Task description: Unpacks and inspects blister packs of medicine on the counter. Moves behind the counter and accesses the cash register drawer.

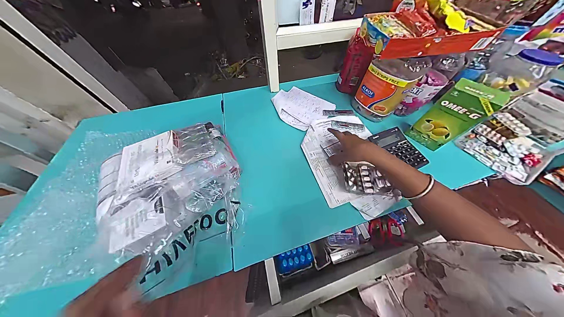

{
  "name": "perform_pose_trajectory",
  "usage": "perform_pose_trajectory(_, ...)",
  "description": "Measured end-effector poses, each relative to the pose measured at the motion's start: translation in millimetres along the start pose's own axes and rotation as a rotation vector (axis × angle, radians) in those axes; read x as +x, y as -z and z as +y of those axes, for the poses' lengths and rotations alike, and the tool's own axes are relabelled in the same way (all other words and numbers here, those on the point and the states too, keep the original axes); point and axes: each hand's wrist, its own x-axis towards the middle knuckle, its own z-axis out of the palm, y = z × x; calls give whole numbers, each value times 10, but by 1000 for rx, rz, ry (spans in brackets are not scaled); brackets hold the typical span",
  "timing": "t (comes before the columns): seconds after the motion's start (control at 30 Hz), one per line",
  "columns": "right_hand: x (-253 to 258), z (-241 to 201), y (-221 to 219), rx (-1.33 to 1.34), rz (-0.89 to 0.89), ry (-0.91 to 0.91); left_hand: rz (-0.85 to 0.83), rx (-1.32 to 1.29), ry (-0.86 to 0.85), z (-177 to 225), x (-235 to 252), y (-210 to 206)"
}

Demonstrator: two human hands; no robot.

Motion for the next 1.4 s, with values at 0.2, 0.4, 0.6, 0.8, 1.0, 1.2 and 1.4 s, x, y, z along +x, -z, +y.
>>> perform_pose_trajectory(0.2,33,327,234,163,25,160,-564,-289,115,598,442,-1552)
perform_pose_trajectory(0.4,-666,702,322,289,65,382,-958,-486,447,695,1070,-2625)
perform_pose_trajectory(0.6,-1169,921,-226,30,261,376,-936,-399,513,835,1239,-3166)
perform_pose_trajectory(0.8,-1255,984,-436,90,488,358,-953,-364,561,830,1283,-3354)
perform_pose_trajectory(1.0,-1281,930,-610,103,669,244,-932,-216,513,853,1259,-3340)
perform_pose_trajectory(1.2,-1332,938,-568,133,535,203,-870,-15,447,991,1182,-3228)
perform_pose_trajectory(1.4,-1293,1058,-417,701,413,162,-665,-142,291,1259,1047,-2827)
